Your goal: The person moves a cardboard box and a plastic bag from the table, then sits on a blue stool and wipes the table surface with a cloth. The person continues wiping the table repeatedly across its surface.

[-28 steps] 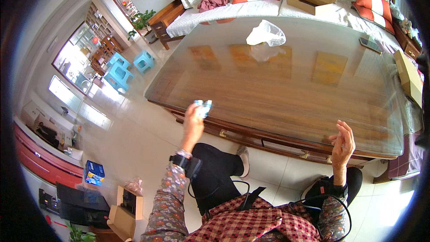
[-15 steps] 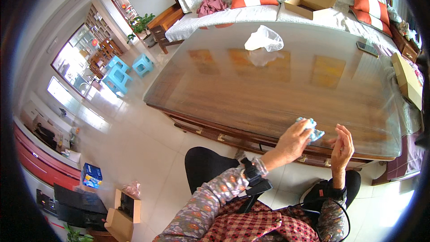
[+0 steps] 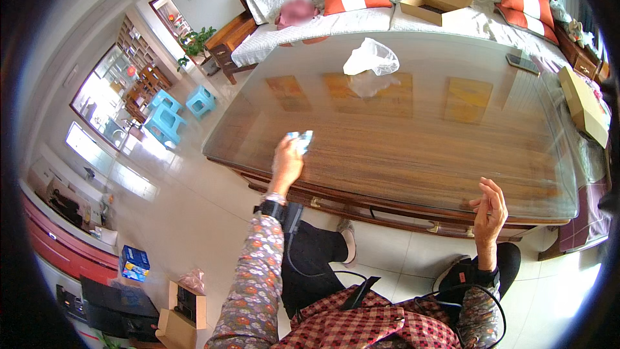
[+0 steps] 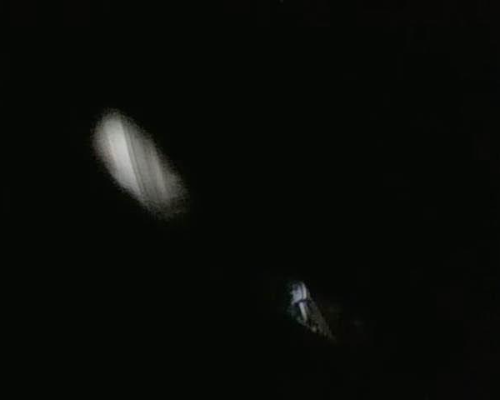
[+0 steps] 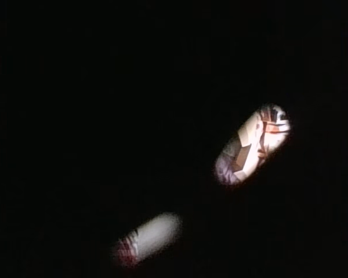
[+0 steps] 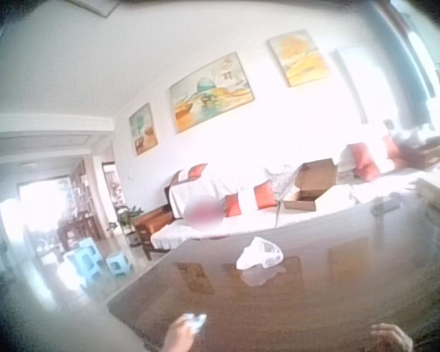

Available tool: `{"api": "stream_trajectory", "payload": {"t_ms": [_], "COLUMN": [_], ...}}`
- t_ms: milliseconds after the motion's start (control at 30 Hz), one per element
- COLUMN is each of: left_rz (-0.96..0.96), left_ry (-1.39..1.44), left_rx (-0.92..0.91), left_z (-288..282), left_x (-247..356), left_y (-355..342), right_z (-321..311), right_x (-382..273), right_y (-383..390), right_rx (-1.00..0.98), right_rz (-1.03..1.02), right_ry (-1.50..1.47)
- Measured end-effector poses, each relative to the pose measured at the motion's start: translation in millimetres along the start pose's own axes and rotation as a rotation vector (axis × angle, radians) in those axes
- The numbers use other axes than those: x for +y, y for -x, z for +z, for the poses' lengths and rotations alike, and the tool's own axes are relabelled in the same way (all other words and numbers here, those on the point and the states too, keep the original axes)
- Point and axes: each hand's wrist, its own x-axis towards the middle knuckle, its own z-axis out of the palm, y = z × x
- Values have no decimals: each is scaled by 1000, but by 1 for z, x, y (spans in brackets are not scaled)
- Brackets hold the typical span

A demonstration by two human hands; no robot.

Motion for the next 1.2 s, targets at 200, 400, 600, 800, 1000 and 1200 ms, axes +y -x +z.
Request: {"api": "stream_trajectory", "payload": {"t_ms": [200,400,600,800,1000,1200], "left_rz": [-329,118,415,580,376,25], "left_ry": [-205,25,457,483,347,-25], "left_rx": [25,128,32,-106,-49,5], "left_z": [-16,19,62,72,43,17], "left_x": [-60,73,271,357,241,74], "left_y": [13,16,39,69,32,-1], "right_z": [3,6,2,-9,-21,-32], "right_x": [-2,-3,-5,0,-2,-1], "right_y": [0,-3,-3,-5,-7,-11], "right_rx": [0,0,13,85,128,217], "right_rz": [-10,-38,-22,-35,-6,83], "right_ry": [3,1,23,31,44,-3]}}
